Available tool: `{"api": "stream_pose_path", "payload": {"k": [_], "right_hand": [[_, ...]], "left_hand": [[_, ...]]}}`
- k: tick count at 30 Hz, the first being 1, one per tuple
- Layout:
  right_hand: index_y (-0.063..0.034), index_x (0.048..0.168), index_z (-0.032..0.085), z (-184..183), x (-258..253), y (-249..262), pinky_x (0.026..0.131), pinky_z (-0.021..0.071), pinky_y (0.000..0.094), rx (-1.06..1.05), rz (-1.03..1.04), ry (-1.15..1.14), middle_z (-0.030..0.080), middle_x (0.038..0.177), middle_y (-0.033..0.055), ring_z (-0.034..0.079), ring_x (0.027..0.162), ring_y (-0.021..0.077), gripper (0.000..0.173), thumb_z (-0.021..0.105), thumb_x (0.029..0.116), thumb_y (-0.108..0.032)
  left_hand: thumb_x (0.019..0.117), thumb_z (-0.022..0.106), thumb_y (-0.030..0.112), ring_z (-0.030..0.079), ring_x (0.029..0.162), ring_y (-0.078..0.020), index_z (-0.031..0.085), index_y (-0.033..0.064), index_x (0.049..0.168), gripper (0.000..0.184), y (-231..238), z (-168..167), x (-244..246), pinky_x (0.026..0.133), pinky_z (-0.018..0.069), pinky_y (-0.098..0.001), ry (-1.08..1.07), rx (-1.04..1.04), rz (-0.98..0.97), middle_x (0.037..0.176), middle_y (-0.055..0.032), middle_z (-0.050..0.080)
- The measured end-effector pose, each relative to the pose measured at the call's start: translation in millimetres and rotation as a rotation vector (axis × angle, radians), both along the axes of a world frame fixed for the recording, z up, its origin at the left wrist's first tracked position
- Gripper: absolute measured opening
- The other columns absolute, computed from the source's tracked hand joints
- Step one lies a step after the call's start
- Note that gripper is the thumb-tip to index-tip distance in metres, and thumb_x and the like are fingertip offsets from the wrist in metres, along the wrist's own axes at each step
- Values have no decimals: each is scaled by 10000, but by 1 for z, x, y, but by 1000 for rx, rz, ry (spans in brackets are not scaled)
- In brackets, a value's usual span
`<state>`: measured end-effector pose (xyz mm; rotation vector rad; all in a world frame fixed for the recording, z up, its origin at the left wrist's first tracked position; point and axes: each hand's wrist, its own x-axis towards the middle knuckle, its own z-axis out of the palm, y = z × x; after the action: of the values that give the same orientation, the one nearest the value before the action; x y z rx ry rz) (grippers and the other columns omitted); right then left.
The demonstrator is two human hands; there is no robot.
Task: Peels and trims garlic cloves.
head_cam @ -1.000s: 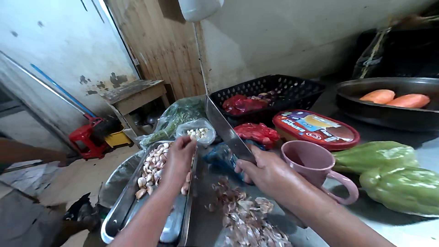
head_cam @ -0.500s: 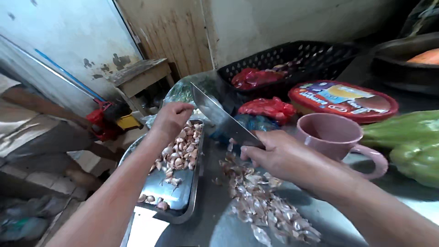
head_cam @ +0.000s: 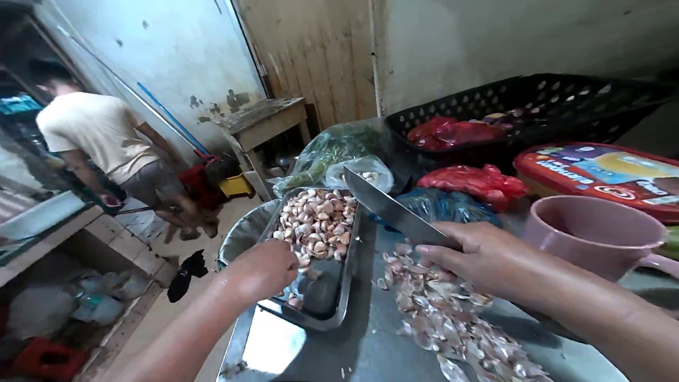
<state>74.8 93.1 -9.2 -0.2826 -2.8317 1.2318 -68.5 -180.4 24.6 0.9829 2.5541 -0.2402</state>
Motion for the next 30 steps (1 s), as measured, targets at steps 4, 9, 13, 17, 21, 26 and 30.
{"api": "stream_pose_path", "payload": {"k": [4, 9, 13, 17, 21, 26, 30], "right_hand": [[-118, 1209, 691, 1, -1, 0, 670, 530, 359, 71, 12, -15, 672, 840, 53, 625, 700, 155, 192, 621, 1038, -171], [-132, 1218, 702, 0, -1, 1, 695, 519, 385, 113, -5, 44, 678, 870, 56, 617, 740, 168, 202, 634, 1030, -161], [-106, 1212, 678, -1, -2, 3, 708, 536, 402, 87, -34, 36, 684, 863, 62, 643, 742, 179, 194, 599, 1048, -172], [-122, 1323, 655, 2, 0, 1, 736, 551, 404, 37, -40, 32, 703, 902, 69, 662, 763, 184, 280, 569, 1061, -173], [-142, 1324, 667, -8, 1, 7, 715, 544, 471, 48, 9, 114, 700, 910, 93, 655, 763, 216, 304, 595, 1038, -215], [-31, 1395, 604, 2, 5, 6, 825, 520, 577, 16, 76, 86, 695, 1055, 247, 674, 899, 365, 367, 510, 1053, -125], [37, 1395, 579, 6, 8, 1, 857, 509, 582, 21, 108, 93, 675, 1094, 305, 665, 917, 408, 377, 488, 1045, -71]], "left_hand": [[1050, 518, 219, 585, 1227, -340, 718, 76, 1179, 278, 7, -17, -7, 1042, 461, -539, 69, -73, -9, 1263, -157, 641], [1066, 503, 318, 549, 1285, -393, 681, 40, 1239, 372, 12, -47, -17, 1069, 418, -593, 131, -86, -64, 1330, -200, 610], [1062, 508, 296, 570, 1262, -362, 714, 35, 1196, 359, 9, -45, -22, 1076, 428, -553, 96, 6, -47, 1292, -185, 633], [1036, 576, 271, 613, 1137, -256, 732, 38, 1124, 294, 4, -23, -28, 1015, 473, -454, -47, 314, 149, 1184, -137, 653], [1007, 647, 262, 628, 1083, -190, 730, 73, 1138, 245, 12, -10, -21, 969, 505, -414, -152, 558, 295, 1197, -95, 654], [1021, 613, 172, 597, 776, -91, 658, 28, 1146, 196, 2, -16, -27, 716, 501, -264, -344, 1054, 502, 927, -38, 650], [1080, 471, 167, 608, 656, -114, 534, 66, 1366, 310, 4, -29, -30, 590, 513, -257, -710, 1439, 687, 843, -46, 644]]}}
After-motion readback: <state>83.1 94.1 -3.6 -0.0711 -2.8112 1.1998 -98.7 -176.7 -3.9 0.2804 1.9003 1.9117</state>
